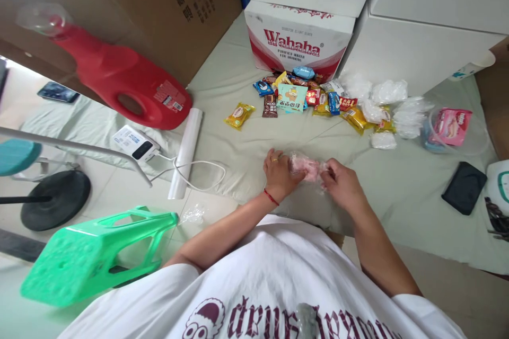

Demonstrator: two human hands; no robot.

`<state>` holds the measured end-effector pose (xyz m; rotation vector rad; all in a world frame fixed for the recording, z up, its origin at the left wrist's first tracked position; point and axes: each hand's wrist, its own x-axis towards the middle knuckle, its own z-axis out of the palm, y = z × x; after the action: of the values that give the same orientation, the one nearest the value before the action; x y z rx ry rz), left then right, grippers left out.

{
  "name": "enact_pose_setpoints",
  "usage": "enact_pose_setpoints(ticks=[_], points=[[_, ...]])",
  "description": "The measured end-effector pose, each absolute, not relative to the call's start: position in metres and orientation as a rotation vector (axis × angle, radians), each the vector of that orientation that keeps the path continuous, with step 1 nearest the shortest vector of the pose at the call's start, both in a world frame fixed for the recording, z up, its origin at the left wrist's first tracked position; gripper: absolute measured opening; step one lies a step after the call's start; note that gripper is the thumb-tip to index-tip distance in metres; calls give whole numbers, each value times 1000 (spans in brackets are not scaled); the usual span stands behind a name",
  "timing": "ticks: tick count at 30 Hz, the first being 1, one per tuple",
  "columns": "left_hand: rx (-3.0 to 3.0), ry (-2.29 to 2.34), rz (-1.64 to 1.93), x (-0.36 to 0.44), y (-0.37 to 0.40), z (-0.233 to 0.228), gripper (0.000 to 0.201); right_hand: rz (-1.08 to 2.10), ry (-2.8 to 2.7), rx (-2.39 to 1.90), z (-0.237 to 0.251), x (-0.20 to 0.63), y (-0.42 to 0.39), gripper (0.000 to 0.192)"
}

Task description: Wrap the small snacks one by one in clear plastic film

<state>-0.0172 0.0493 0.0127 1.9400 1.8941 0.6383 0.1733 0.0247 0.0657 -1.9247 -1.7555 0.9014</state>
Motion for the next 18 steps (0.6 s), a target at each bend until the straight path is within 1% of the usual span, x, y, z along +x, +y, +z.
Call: enact_pose_setpoints(ticks=[2, 3, 5, 6, 8, 10, 12, 14, 16, 18], points=[[2034, 1845, 776, -12, 42, 17, 38, 921, -1681, -1861, 66, 156, 29, 16], [2099, 1799, 843, -10, 38, 20, 31, 954, -1623, -1807, 64, 149, 30, 16], [2248, 1689, 938, -7, 33, 24, 19, 1148, -1408, -1627, 56, 140, 29, 19], [2316, 1639, 961, -7, 31, 25, 18, 1294, -1250, -1506, 51, 138, 26, 23], [2422, 1522, 966, -8, 26, 23, 26, 1568, -896, -1263, 43, 138, 19, 34], [2479, 1320, 947, -9, 20, 19, 43, 1707, -636, -1122, 35, 139, 10, 43], [2442, 1079, 978, -10, 14, 15, 63, 1706, -574, -1122, 28, 140, 2, 45], [2299, 866, 1054, -12, 11, 15, 73, 1622, -637, -1218, 20, 139, -5, 43], [2131, 711, 1085, -18, 11, 19, 75, 1490, -742, -1363, 14, 145, -9, 45], [2028, 694, 1033, -30, 13, 24, 69, 1290, -876, -1532, 13, 166, -9, 53]])
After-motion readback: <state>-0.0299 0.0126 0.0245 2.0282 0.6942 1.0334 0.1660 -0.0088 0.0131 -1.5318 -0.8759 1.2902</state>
